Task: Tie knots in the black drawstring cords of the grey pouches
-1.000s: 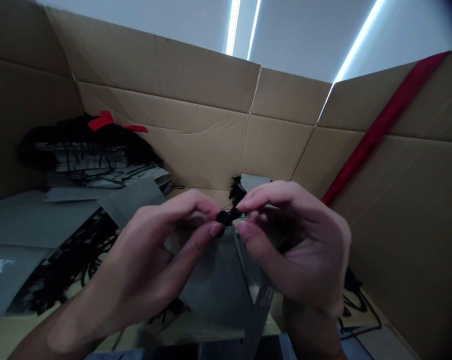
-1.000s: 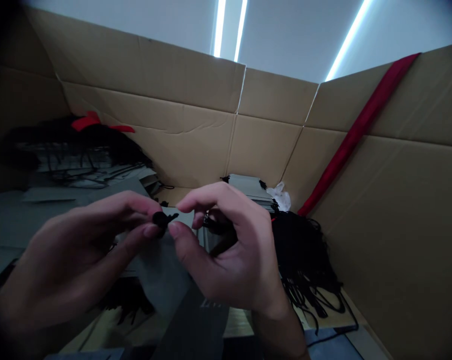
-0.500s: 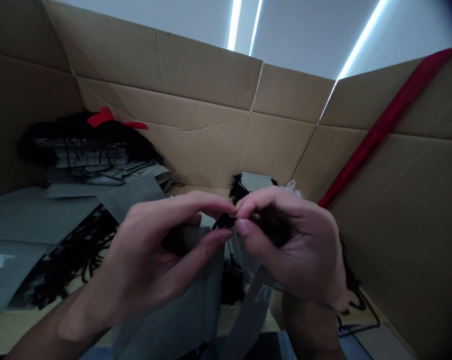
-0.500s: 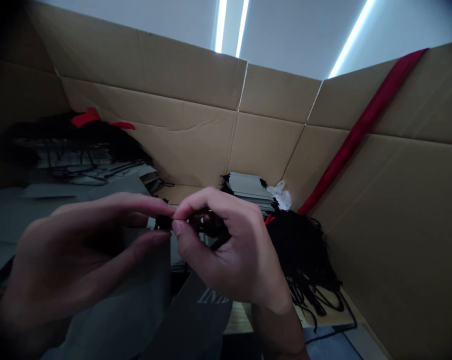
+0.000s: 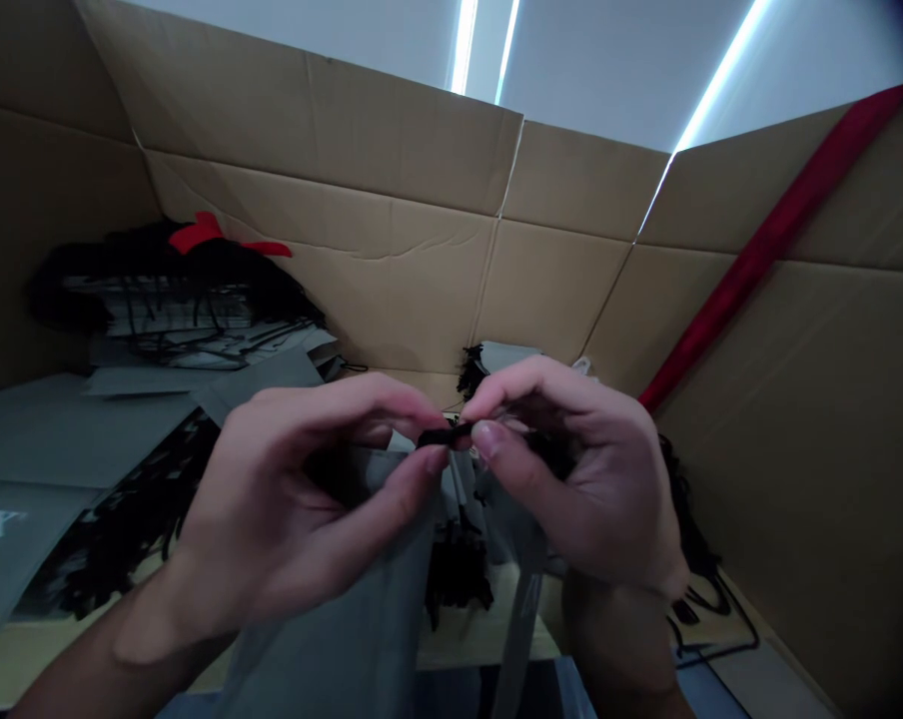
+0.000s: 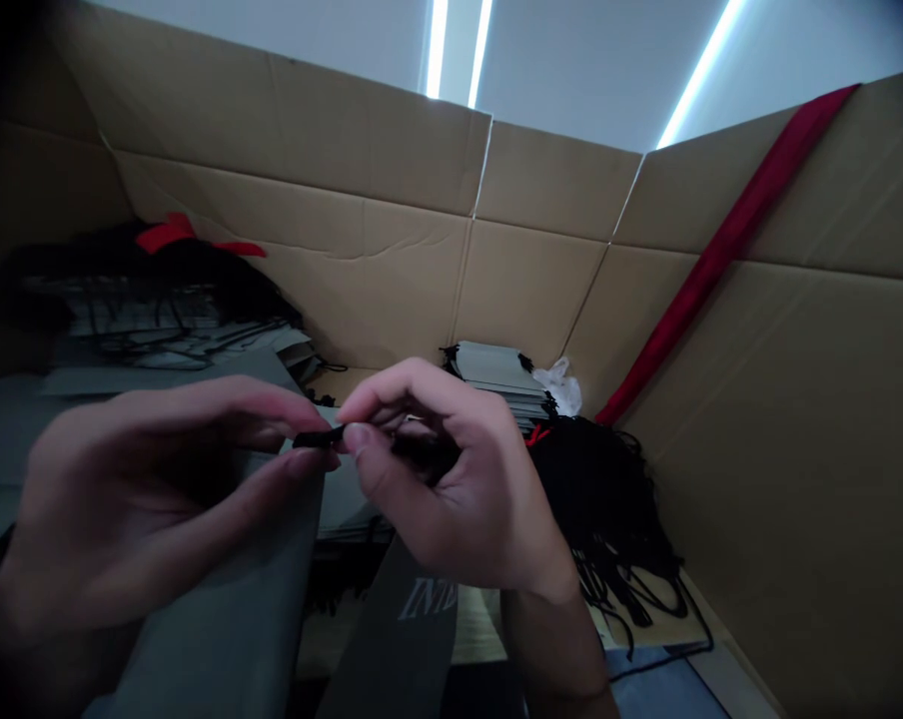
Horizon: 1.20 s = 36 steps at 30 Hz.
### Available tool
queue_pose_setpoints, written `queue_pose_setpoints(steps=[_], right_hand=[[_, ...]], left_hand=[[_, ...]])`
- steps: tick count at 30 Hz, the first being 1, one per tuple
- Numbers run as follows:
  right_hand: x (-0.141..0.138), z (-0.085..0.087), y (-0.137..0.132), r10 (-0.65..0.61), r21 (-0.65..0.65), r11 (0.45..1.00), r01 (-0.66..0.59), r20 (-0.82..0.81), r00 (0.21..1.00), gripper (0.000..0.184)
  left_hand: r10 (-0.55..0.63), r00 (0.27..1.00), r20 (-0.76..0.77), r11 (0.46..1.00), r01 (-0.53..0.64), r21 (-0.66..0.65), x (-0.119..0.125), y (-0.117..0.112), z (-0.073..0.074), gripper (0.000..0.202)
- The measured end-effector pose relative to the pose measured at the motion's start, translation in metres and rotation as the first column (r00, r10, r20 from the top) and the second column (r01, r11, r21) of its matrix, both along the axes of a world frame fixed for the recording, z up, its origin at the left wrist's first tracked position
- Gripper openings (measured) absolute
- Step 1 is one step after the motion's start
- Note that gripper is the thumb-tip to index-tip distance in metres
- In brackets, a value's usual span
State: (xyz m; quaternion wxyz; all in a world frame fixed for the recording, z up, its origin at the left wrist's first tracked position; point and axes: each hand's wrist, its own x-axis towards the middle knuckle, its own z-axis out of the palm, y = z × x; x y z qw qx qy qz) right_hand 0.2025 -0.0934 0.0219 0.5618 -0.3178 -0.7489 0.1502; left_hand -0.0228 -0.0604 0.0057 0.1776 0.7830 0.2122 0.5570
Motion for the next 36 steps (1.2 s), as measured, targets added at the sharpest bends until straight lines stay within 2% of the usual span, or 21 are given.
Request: queue_pose_setpoints(steps=[5, 8, 13, 18, 25, 29, 34, 36], right_hand=[[0.003, 0.000, 0.003, 0.067, -0.022, 0.997, -0.068, -0.019, 0.998, 0.020], [0.001, -0.001, 0.005, 0.082, -0.053, 0.995, -0.084, -0.039, 0.996, 0.020], [-0.001, -0.001, 0.008, 0.052, -0.032, 0.998, -0.052, -0.015, 0.999, 0.011], [0.002, 0.001, 0.008, 0.060, -0.088, 0.994, -0.062, -0.033, 0.998, 0.015], [0.005, 0.000, 0.006, 0.144, -0.242, 0.954, -0.178, -0.148, 0.978, 0.022], [0.007, 0.000, 0.005, 0.158, -0.265, 0.943, -0.201, -0.175, 0.972, 0.025], [0.009, 0.002, 0.007, 0.133, -0.228, 0.960, -0.165, -0.149, 0.980, 0.025], [0.009, 0.003, 0.008, 0.132, -0.223, 0.961, -0.162, -0.143, 0.981, 0.026]], left_hand=[[-0.081, 0.997, 0.009, 0.991, 0.081, -0.104, -0.001, 0.005, 0.005, 0.007], [-0.091, 0.996, -0.019, 0.993, 0.089, -0.074, 0.000, 0.007, 0.005, 0.006], [-0.029, 0.997, -0.075, 0.999, 0.031, 0.019, 0.002, 0.009, 0.002, 0.003], [-0.096, 0.991, -0.098, 0.995, 0.100, 0.030, 0.002, 0.011, 0.004, 0.007], [-0.195, 0.969, -0.151, 0.972, 0.171, -0.161, 0.000, 0.015, 0.008, 0.007], [-0.155, 0.979, -0.130, 0.974, 0.129, -0.186, -0.005, 0.018, 0.005, 0.009], [-0.227, 0.947, -0.227, 0.965, 0.188, -0.184, -0.012, 0.020, 0.009, 0.019], [-0.214, 0.945, -0.248, 0.969, 0.174, -0.173, -0.014, 0.021, 0.011, 0.020]])
